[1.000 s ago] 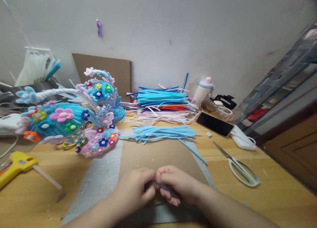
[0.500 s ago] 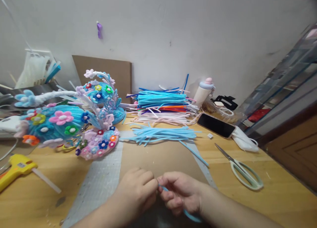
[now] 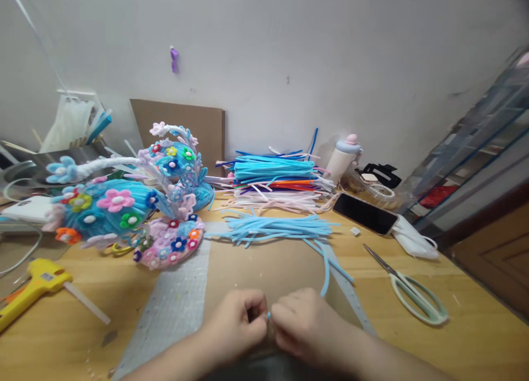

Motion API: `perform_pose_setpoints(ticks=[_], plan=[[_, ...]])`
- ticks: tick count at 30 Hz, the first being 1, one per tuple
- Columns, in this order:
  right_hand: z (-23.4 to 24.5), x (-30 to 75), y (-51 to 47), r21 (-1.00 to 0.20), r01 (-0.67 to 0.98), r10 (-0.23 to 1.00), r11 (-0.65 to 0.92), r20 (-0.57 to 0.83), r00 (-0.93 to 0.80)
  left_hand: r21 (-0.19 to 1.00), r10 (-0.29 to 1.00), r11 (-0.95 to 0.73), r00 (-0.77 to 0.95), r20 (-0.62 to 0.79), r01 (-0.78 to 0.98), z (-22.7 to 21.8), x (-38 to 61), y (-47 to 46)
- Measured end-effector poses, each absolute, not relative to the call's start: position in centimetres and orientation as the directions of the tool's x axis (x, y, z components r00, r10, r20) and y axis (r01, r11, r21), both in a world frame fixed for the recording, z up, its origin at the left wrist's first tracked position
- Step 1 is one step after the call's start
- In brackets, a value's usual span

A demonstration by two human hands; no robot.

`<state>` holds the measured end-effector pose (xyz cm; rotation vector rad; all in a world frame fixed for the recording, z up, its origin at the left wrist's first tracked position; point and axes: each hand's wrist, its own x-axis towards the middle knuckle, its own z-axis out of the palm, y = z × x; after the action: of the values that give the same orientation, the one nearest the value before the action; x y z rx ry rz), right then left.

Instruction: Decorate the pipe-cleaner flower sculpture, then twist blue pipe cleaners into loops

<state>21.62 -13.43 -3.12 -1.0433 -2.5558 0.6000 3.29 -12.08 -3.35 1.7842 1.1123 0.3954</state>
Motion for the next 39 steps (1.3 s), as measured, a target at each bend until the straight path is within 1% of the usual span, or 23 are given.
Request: perform_pose_setpoints(ticks=[4, 6, 8, 10, 12, 14, 15, 16, 17, 19, 21, 22, 24, 26, 28, 29, 30, 32, 33, 34, 35, 37, 39], plan=[[-3.0, 20.8, -13.0, -0.79, 0.56, 0.88, 0.249, -0.057, -0.472, 0.814, 0.826, -0.246, 0.553, -0.108, 0.527, -3.2, 3.2, -12.0], [-3.0, 20.5, -12.8, -0.881, 0.467, 0.891, 0.075, -0.15, -0.427, 0.801, 0.808, -0.316, 0.586, -0.053, 0.508, -3.1, 3.3, -11.9], [-3.0, 20.4, -12.6, -0.924, 0.342, 0.836, -0.171, -0.32, -0.446, 0.784, 0.792, -0.377, 0.61, -0.002, 0.493, -3.0, 3.3, -11.9], [-2.9, 20.7, -12.4, -0.877, 0.186, 0.713, -0.443, -0.47, -0.52, 0.748, 0.781, -0.441, 0.623, 0.048, 0.495, -2.8, 3.2, -12.0], [-2.9, 21.0, -12.1, -0.742, 0.052, 0.561, -0.668, -0.548, -0.62, 0.693, 0.771, -0.501, 0.631, 0.085, 0.518, -2.6, 3.1, -12.0], [-3.0, 21.2, -11.8, -0.572, -0.015, 0.42, -0.82, -0.584, -0.695, 0.628, 0.752, -0.562, 0.648, 0.117, 0.538, -2.5, 2.9, -12.1], [-3.1, 21.1, -11.8, -0.512, -0.021, 0.373, -0.859, -0.596, -0.711, 0.599, 0.74, -0.59, 0.66, 0.132, 0.541, -2.5, 2.9, -12.2], [-3.2, 21.0, -11.8, -0.502, -0.024, 0.369, -0.864, -0.602, -0.708, 0.579, 0.729, -0.611, 0.67, 0.144, 0.54, -2.6, 2.8, -12.2], [-3.4, 20.8, -11.9, -0.549, -0.034, 0.42, -0.835, -0.597, -0.684, 0.572, 0.726, -0.618, 0.671, 0.151, 0.539, -2.7, 2.9, -12.3], [-3.5, 20.3, -12.3, -0.749, -0.011, 0.616, -0.662, -0.536, -0.578, 0.611, 0.759, -0.572, 0.635, 0.142, 0.547, -2.9, 3.1, -12.5], [-3.6, 20.0, -12.8, -0.931, 0.141, 0.826, -0.338, -0.365, -0.429, 0.712, 0.824, -0.441, 0.562, 0.079, 0.546, -3.2, 3.5, -12.6], [-3.6, 20.0, -13.1, -0.955, 0.26, 0.891, -0.146, -0.241, -0.384, 0.769, 0.85, -0.356, 0.526, 0.031, 0.53, -3.3, 3.7, -12.7], [-3.4, 20.2, -13.7, -0.848, 0.478, 0.911, 0.229, 0.014, -0.411, 0.861, 0.877, -0.18, 0.474, -0.079, 0.475, -3.5, 4.1, -12.6], [-3.3, 20.6, -14.1, -0.649, 0.574, 0.831, 0.499, 0.172, -0.529, 0.908, 0.873, -0.034, 0.454, -0.176, 0.418, -3.5, 4.4, -12.4], [-3.2, 20.8, -14.3, -0.54, 0.594, 0.78, 0.596, 0.216, -0.587, 0.923, 0.863, 0.056, 0.446, -0.236, 0.381, -3.5, 4.4, -12.1], [-3.2, 20.7, -14.4, -0.561, 0.606, 0.804, 0.564, 0.204, -0.559, 0.926, 0.863, 0.073, 0.443, -0.245, 0.37, -3.4, 4.3, -12.0], [-3.2, 20.6, -14.3, -0.633, 0.606, 0.848, 0.481, 0.163, -0.504, 0.927, 0.867, 0.068, 0.439, -0.238, 0.368, -3.4, 4.3, -11.9], [-3.1, 20.3, -13.9, -0.849, 0.505, 0.923, 0.156, -0.056, -0.381, 0.923, 0.879, -0.004, 0.442, -0.18, 0.384, -3.2, 4.0, -11.8], [-3.0, 20.2, -13.7, -0.918, 0.391, 0.905, -0.061, -0.216, -0.367, 0.915, 0.882, -0.069, 0.454, -0.131, 0.398, -3.1, 3.9, -11.8], [-3.0, 20.2, -13.4, -0.926, 0.255, 0.839, -0.277, -0.363, -0.406, 0.899, 0.88, -0.144, 0.469, -0.075, 0.413, -3.0, 3.8, -11.9], [-2.9, 20.2, -13.1, -0.872, 0.129, 0.736, -0.473, -0.471, -0.486, 0.878, 0.873, -0.22, 0.488, -0.018, 0.426, -2.9, 3.7, -11.9], [-2.8, 20.5, -12.5, -0.66, -0.029, 0.516, -0.75, -0.558, -0.649, 0.823, 0.848, -0.359, 0.523, 0.089, 0.441, -2.8, 3.5, -12.0], [-2.8, 20.6, -12.3, -0.5, -0.092, 0.403, -0.861, -0.562, -0.723, 0.763, 0.814, -0.462, 0.557, 0.163, 0.453, -2.8, 3.3, -12.1]])
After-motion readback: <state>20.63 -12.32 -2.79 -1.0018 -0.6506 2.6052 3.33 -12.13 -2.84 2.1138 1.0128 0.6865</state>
